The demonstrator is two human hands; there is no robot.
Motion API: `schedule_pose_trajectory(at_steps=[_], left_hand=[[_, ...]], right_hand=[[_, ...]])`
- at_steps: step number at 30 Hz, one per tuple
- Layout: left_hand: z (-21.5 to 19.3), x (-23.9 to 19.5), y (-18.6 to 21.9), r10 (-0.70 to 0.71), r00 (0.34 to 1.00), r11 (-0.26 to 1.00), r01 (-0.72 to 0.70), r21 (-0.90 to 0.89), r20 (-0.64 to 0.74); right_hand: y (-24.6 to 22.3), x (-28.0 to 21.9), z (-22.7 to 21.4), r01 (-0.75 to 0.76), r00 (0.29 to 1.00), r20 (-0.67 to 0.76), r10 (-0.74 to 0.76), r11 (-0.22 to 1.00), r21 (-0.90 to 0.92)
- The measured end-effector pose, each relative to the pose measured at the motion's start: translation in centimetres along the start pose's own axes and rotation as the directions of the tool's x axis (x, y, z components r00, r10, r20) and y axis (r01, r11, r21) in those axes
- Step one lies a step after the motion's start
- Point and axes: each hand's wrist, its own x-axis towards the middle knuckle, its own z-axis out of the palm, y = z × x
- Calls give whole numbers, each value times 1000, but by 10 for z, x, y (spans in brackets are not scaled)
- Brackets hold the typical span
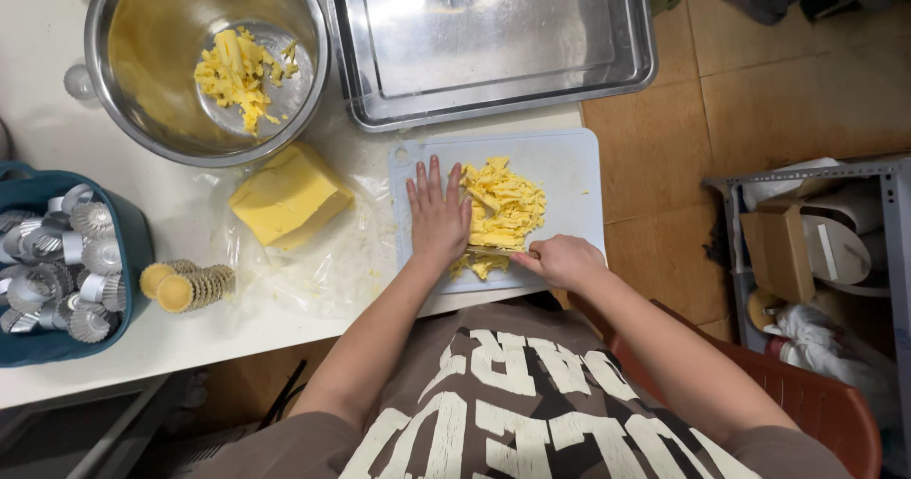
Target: The person uses a knife to cut a large block of butter into small pieces on a white cutting board. The chopped butter is gathered and transferred into a metal mixing bowl. The person repeats the cutting and transferring process multiple times.
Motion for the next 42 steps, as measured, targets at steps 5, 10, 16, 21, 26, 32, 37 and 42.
schedule_pose_trajectory(at_steps=[5, 10, 16, 21, 26, 32, 37, 42], left_hand=[[-2, 6, -4, 22, 996, 999, -24, -25, -82], [9, 11, -9, -5, 999, 1000, 4, -9, -37], [7, 7, -9, 3, 998, 1000, -2, 7, -57], [-2, 21, 1, 47, 995, 999, -45, 18, -84], [3, 34, 11, 8, 997, 1000, -10, -27, -72], [12, 39, 12, 63, 998, 998, -64, 19, 27], [7, 38, 15, 67, 998, 998, -67, 6, -15], [16, 39, 15, 98, 995, 994, -99, -45, -27]], right_hand=[[5, -5, -8, -29, 999, -31, 31, 999, 33], [2, 10, 1, -20, 998, -54, 23, 999, 40], [-1, 8, 0, 24, 997, -72, -22, 1000, 17], [-2, -6, -20, -60, 996, -59, 63, 997, 51], [-9, -5, -2, -85, 990, -97, 102, 982, 168], [-6, 7, 22, -51, 988, -126, 87, 963, 263], [3, 1, 16, -16, 990, -133, 48, 972, 233], [9, -1, 18, -53, 986, -145, 83, 978, 201]])
